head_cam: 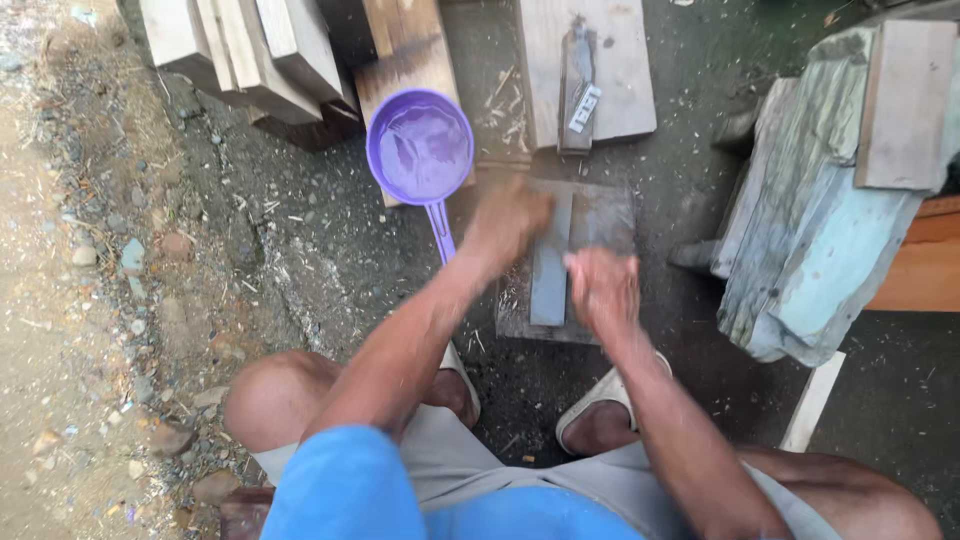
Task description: The person sits on the ground and sharpens a small metal tool blade on a wet sharpening stone. They repeatedly rub the blade against the stone, periodically dipping their fingers into a purple scoop of water to wet the surface, and inspecting the blade edge between strokes.
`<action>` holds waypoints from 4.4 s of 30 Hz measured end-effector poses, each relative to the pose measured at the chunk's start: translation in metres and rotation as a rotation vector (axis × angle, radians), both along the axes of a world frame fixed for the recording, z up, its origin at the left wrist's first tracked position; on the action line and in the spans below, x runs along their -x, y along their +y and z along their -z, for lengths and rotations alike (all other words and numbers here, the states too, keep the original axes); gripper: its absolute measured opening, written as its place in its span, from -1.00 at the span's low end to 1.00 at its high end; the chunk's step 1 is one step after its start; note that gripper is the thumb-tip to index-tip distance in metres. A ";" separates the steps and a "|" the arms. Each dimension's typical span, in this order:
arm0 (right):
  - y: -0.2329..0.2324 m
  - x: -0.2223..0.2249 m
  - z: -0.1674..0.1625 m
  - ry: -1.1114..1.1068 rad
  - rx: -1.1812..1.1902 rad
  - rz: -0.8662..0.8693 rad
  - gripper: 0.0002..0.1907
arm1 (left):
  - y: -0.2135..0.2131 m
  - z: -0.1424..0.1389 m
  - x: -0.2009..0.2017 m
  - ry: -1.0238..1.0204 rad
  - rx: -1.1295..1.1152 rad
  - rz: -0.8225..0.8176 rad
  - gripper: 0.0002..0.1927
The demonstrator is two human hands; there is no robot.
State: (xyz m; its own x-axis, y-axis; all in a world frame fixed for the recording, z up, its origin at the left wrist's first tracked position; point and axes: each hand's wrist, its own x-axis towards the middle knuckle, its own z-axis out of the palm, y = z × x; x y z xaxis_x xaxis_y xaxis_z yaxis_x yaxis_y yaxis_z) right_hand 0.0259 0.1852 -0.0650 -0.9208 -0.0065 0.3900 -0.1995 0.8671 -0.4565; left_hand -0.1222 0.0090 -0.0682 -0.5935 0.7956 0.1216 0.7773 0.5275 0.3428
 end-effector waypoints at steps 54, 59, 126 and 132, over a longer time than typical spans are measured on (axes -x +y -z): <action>-0.012 -0.016 -0.014 -0.264 -0.036 0.098 -0.80 | -0.009 -0.009 -0.030 -0.116 -0.234 -0.007 -0.69; -0.008 0.012 0.001 -0.141 -0.091 0.148 -0.75 | -0.002 -0.004 -0.002 -0.081 -0.170 -0.093 -0.76; 0.003 0.006 -0.041 -0.766 0.771 0.351 -0.75 | 0.038 -0.126 -0.028 -0.404 -0.394 0.136 -0.76; 0.006 -0.036 0.016 -0.497 0.387 0.188 -0.77 | 0.001 -0.021 -0.041 -0.109 -0.090 -0.066 -0.84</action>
